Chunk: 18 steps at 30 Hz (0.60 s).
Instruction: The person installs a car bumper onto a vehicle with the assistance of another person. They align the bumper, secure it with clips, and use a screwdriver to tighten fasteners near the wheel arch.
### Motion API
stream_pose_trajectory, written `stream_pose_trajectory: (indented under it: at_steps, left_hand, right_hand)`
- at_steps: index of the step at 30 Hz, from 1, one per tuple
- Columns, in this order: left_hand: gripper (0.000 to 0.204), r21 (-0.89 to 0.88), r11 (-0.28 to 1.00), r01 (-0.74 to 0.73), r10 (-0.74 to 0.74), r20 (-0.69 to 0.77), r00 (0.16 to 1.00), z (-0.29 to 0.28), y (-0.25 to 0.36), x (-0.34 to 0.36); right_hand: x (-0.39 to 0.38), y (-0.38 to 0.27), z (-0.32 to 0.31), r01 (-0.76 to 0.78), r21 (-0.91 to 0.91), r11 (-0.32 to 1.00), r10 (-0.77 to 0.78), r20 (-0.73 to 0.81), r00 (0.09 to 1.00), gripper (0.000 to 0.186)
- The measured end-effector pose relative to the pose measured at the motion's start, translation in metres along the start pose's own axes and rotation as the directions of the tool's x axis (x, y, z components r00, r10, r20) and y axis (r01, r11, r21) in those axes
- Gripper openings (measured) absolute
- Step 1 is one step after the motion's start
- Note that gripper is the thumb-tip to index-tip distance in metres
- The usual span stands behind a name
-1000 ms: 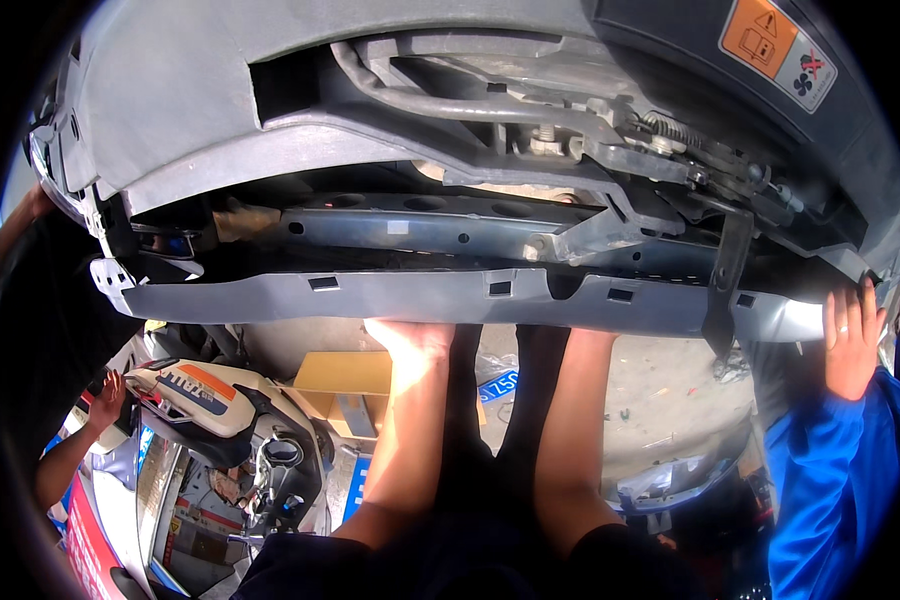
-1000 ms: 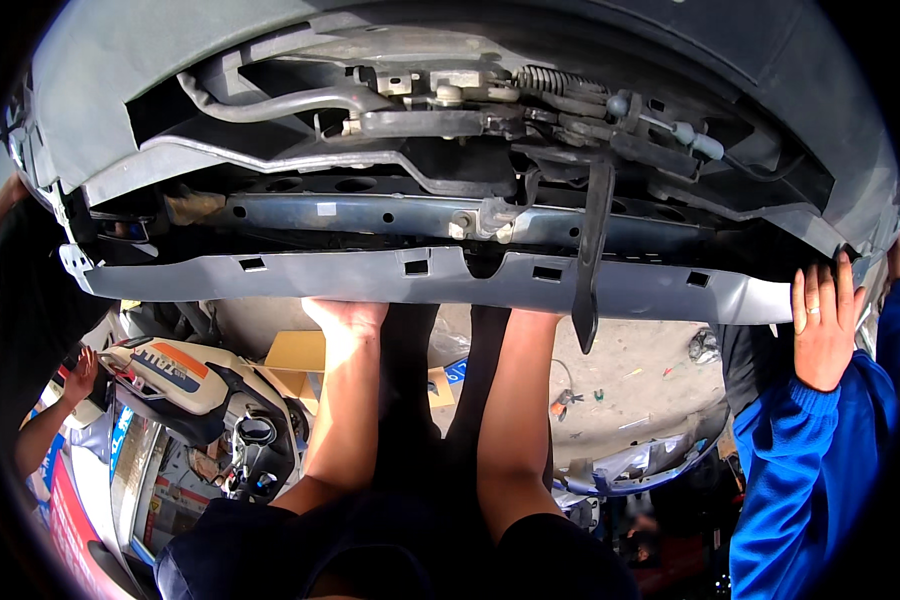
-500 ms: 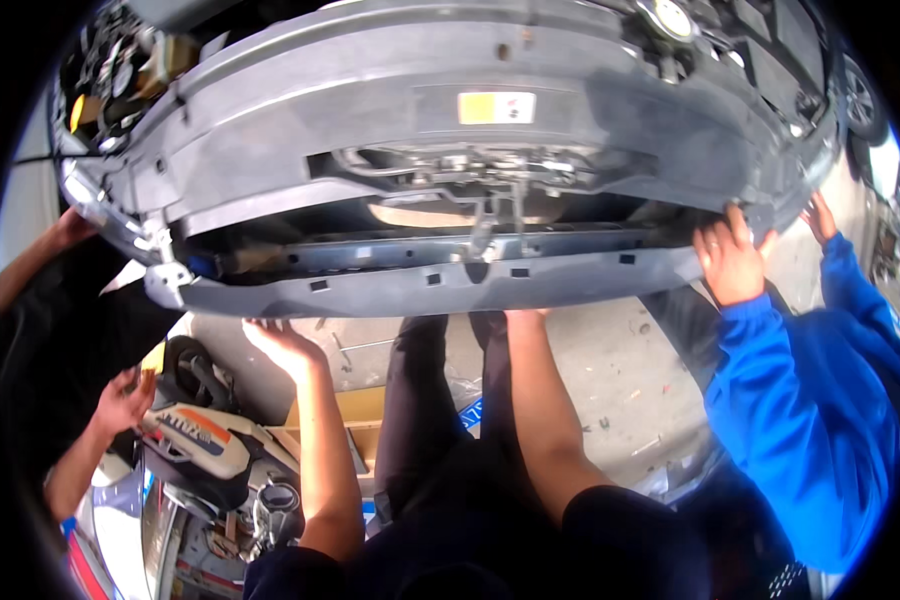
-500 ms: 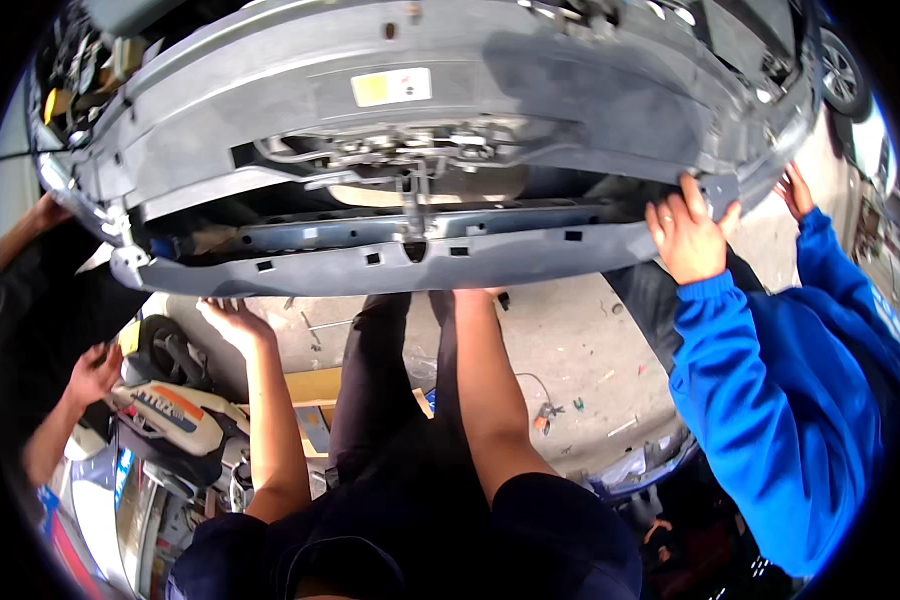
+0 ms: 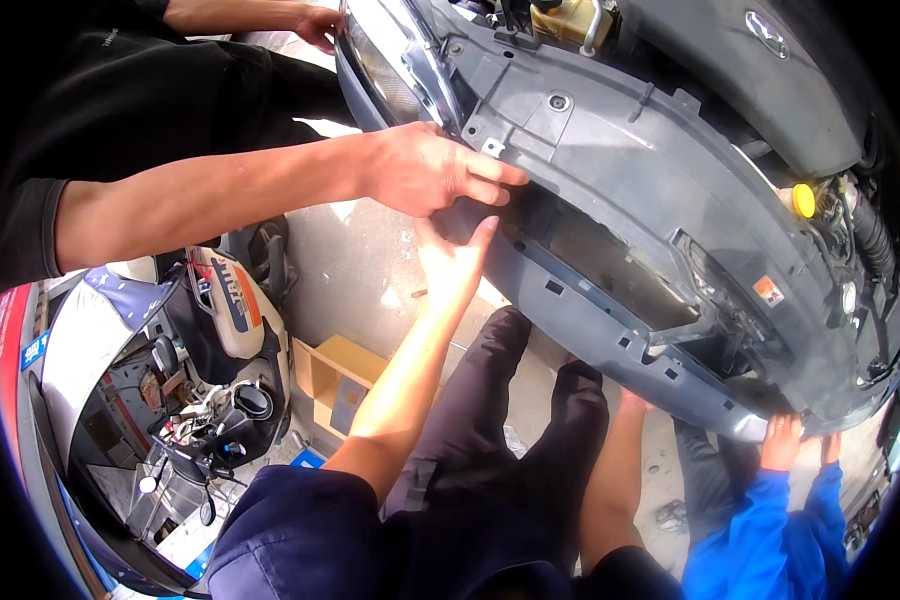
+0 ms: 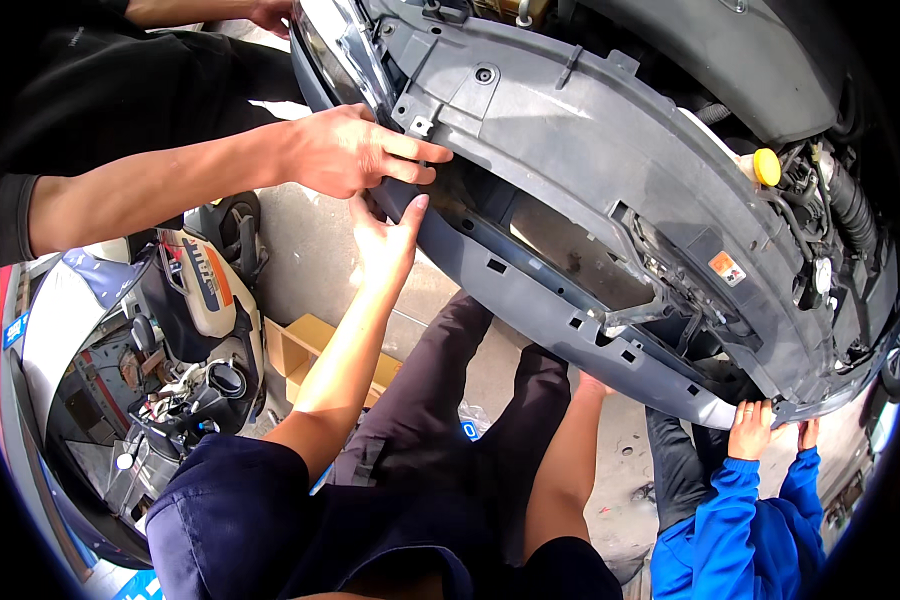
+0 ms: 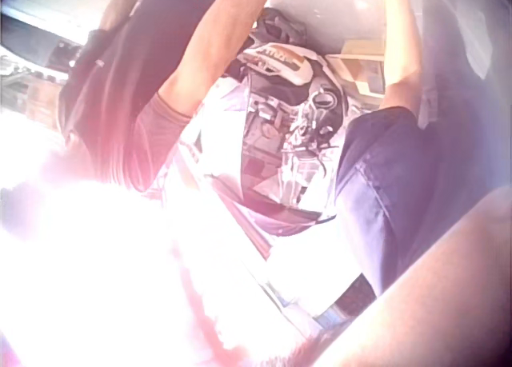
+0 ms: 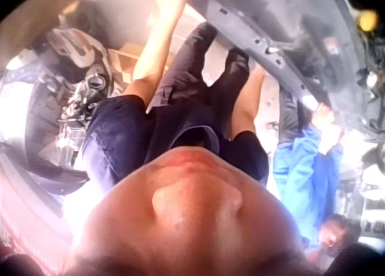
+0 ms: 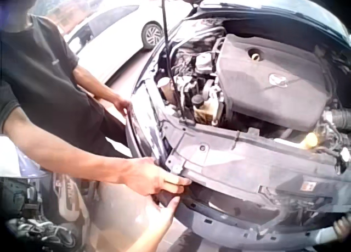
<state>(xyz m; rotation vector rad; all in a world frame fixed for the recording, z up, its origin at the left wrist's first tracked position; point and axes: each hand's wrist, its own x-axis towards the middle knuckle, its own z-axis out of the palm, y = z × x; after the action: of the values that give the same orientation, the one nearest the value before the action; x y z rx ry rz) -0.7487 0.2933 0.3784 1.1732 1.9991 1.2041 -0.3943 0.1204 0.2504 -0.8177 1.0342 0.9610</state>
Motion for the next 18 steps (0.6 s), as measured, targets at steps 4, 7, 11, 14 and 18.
stream_pose_trajectory:
  at_steps: [4, 7, 11, 14, 18]
  left_hand:
    - [0.081, 0.320, 0.947, 0.020, -0.063, 0.126, 0.990, 0.006, 0.037, 0.019]
    - [0.066, 0.631, 0.763, -0.141, -0.027, 0.249, 0.968, -0.015, 0.057, 0.012]
    - [0.052, 0.599, 0.784, -0.160, -0.061, 0.331, 0.942, -0.045, 0.085, -0.003]
    - [0.067, 0.565, 0.765, -0.310, 0.183, 0.271, 0.945, -0.046, 0.041, 0.005]
    - [0.083, 0.277, 0.951, -0.135, 0.111, 0.100, 0.989, 0.019, -0.003, 0.001]
  right_hand:
    - [0.004, 0.001, -0.003, 0.100, -0.169, 0.981, -0.116, -0.089, 0.989, 0.058]
    - [0.009, -0.009, -0.011, 0.057, -0.126, 0.990, -0.066, -0.062, 0.996, 0.054]
    - [0.038, -0.014, -0.024, 0.067, -0.079, 0.995, -0.069, -0.026, 0.997, 0.052]
    - [0.021, -0.010, -0.016, 0.007, -0.112, 0.994, -0.009, -0.018, 1.000, 0.054]
    - [0.008, 0.001, 0.002, 0.040, -0.103, 0.994, -0.050, -0.097, 0.994, 0.056]
